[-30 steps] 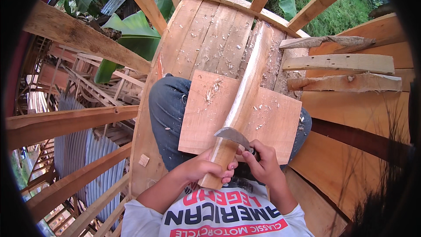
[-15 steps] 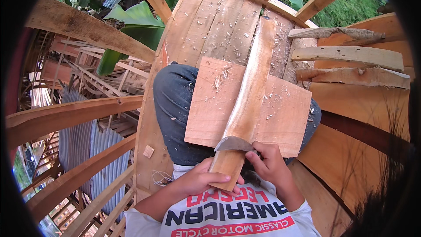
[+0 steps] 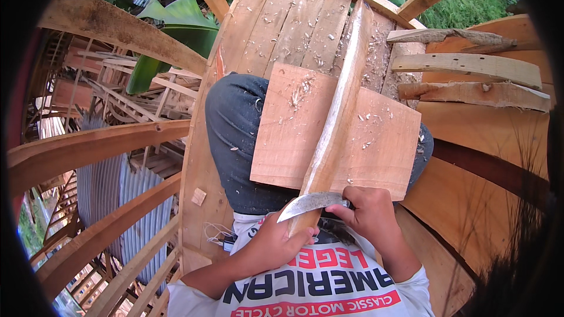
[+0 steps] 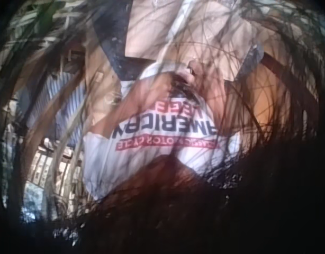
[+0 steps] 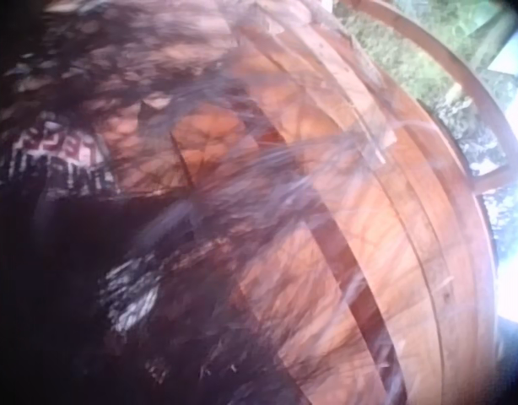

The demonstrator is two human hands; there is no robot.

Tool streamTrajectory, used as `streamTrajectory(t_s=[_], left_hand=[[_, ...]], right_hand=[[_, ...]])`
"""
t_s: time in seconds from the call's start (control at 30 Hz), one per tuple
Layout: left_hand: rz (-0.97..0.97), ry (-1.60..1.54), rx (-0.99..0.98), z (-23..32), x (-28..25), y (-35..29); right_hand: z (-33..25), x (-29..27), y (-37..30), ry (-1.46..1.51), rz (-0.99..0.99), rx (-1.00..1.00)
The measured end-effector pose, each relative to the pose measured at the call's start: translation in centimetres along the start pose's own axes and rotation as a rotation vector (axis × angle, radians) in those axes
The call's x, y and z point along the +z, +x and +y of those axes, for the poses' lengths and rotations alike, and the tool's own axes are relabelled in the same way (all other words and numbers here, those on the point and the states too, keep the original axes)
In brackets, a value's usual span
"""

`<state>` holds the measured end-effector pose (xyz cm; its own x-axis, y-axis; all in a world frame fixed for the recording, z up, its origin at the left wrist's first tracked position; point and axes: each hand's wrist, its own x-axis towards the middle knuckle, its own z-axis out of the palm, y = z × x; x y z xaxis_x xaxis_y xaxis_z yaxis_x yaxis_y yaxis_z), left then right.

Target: The person sits cross-legged on a wooden platform and uses a curved knife to shave and shape a long, thin piece of wood. They hold the wood with their left hand and repeatedly scrape the surface with the knife in their right hand, producing wood shavings.

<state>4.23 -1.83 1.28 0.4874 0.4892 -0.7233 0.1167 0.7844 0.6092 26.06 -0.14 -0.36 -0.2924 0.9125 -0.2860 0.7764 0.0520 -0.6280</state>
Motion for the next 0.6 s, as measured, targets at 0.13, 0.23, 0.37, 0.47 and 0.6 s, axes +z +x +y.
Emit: streamTrajectory(t_s=[0.13, 0.23, 0.37, 0.47, 0.6], left_hand=[[0.033, 0.063, 0.036, -1.0, 0.0, 0.0], [-0.003, -0.020, -0.074, 0.2, -0.1, -0.3], [0.003, 0.005, -0.051, -0.2, -0.5, -0.3], [0.019, 0.020, 0.016, -0.3, -0.9, -0.4], [0.022, -0.029, 0.012, -0.4, -1.1, -0.8]], right_hand=[[0.3, 0.4, 0.4, -0.132, 0.112, -0.065], [0.5, 0.3, 0.9, -0.169, 0.126, -0.085], [0.2, 0.0, 1.4, -0.217, 0.146, -0.081], [0.0, 0.0, 1.8, -0.235, 0.146, -0.071], [-0.7, 0.2, 1.4, -0.246, 0.114, -0.032]])
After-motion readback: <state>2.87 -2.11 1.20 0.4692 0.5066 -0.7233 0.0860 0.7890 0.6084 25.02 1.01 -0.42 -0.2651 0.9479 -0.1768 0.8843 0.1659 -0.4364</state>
